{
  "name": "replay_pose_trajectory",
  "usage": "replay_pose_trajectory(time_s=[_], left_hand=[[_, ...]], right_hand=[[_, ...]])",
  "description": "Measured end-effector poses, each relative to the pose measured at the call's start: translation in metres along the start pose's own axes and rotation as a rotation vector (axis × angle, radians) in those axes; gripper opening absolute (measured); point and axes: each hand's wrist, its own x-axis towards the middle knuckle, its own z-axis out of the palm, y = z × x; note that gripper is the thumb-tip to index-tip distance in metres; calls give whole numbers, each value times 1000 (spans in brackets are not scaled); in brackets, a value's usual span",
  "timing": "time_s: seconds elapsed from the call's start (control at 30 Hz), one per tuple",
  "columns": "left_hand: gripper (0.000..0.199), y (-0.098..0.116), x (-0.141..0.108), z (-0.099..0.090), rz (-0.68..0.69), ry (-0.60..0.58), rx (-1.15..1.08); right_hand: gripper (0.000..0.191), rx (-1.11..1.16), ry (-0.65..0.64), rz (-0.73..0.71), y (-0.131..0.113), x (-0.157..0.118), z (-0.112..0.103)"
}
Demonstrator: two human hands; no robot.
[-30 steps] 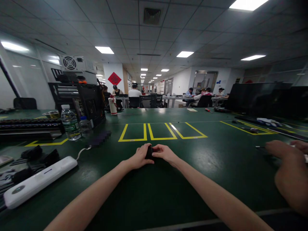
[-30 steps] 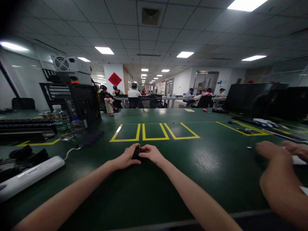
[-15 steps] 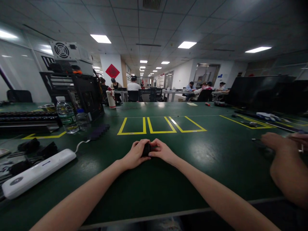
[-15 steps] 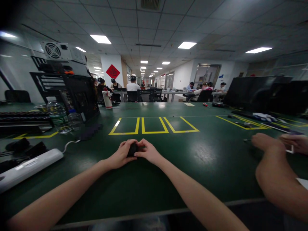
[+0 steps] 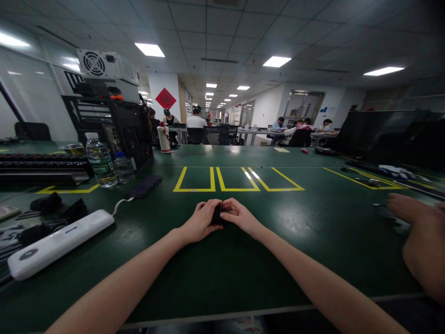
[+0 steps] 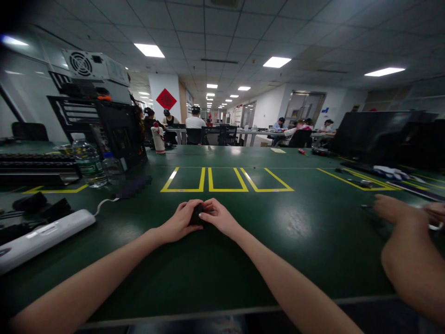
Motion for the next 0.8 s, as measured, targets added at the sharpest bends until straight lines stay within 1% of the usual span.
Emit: replay_pose_trajectory(time_s=[0.2,0.3,0.43,0.63,0.8], left_hand=[[61,-4,1,3,-2,10,-5],[61,-5,0,5,-4,16,-3],[61,-4,0,4,-3,16,3],[62,-2,0,2,-17,2,2],[60,0,0,1,-27,-4,3]], right_hand=[[29,6,-34,-70,0,-2,1],[26,-6,-1,-86,1,-2,2],[19,31,23,-58,1,1,3],[32,54,42,0,0,2,0],[30,35,-12,19,1,2,-1]])
